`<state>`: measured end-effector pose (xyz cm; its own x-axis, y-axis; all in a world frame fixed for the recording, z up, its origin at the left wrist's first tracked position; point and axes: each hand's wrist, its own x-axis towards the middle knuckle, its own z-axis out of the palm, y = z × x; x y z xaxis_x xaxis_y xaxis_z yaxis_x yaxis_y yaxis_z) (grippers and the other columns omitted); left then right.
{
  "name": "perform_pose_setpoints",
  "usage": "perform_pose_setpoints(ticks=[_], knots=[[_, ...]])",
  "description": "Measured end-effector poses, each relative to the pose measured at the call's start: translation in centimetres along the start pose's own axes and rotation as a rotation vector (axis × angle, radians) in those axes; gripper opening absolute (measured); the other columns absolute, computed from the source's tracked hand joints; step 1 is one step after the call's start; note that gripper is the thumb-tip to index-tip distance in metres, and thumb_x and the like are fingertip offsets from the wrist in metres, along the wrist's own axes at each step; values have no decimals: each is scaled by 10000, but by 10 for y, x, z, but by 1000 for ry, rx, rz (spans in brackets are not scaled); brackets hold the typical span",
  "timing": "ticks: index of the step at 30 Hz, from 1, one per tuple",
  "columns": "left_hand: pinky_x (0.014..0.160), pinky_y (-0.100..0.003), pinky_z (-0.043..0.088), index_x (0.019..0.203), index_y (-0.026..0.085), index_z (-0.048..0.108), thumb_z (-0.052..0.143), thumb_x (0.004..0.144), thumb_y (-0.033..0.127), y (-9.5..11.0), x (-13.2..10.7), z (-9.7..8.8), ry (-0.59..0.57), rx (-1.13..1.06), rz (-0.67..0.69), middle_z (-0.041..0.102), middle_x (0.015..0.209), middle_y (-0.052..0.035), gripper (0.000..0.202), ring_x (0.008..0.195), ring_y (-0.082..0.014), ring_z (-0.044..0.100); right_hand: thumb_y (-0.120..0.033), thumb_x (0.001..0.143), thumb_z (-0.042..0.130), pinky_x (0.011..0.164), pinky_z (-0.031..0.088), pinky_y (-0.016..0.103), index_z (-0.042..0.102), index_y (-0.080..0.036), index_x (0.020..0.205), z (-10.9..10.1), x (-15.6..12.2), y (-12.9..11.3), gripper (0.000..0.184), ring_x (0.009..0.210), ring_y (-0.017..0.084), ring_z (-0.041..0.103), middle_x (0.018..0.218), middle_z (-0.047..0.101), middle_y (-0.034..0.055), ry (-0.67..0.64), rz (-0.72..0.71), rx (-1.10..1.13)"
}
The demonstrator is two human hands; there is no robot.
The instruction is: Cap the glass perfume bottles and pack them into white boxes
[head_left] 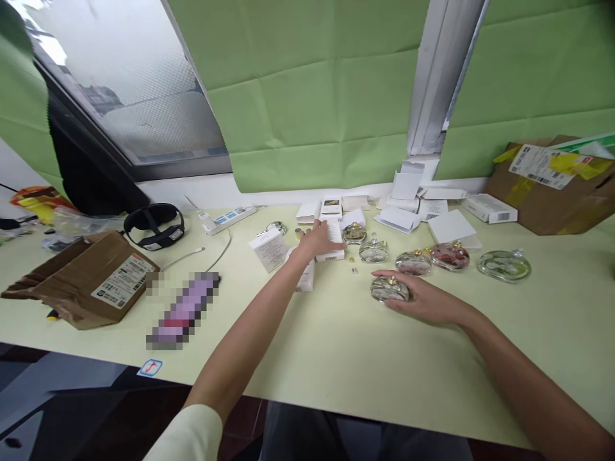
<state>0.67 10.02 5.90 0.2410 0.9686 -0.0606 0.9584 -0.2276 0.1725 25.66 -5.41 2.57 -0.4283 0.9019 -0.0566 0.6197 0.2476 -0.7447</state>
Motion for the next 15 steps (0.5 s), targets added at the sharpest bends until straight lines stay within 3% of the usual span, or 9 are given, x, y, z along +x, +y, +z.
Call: perform_pose_setpoints(ticks=[3, 7, 10, 15], knots=[[1003, -479, 359, 1302, 225, 424, 609, 796, 552, -7, 0, -9, 75, 11, 74, 418, 1423, -136, 631, 1178, -336, 542, -497, 852, 549, 846, 506, 413, 426, -349, 1439, 1, 0, 0, 617, 983, 272, 633, 1318, 591, 55, -5, 16, 11], [996, -423, 357, 1186, 221, 531, 445, 941, 290, -11, -5, -33, 194, 47, 129, 540, 1289, -89, 269, 1129, -267, 570, -515, 870, 534, 874, 483, 402, 412, -367, 1438, 2, 1, 1, 600, 969, 250, 622, 1378, 539, 41, -20, 31, 12], [987, -402, 360, 1130, 227, 597, 402, 958, 237, -15, -1, -60, 291, 83, 176, 589, 1229, -81, 260, 1117, -262, 571, -532, 879, 513, 827, 492, 399, 398, -360, 1446, 2, 0, 1, 604, 926, 245, 619, 1349, 550, 56, -32, 38, 21], [843, -357, 440, 1062, 176, 677, 459, 929, 234, -27, 18, -98, 414, 145, 161, 654, 1133, -107, 262, 994, -264, 602, -499, 885, 514, 792, 487, 386, 401, -347, 1442, 1, -2, -2, 588, 885, 233, 597, 1238, 586, 64, -30, 21, 30]])
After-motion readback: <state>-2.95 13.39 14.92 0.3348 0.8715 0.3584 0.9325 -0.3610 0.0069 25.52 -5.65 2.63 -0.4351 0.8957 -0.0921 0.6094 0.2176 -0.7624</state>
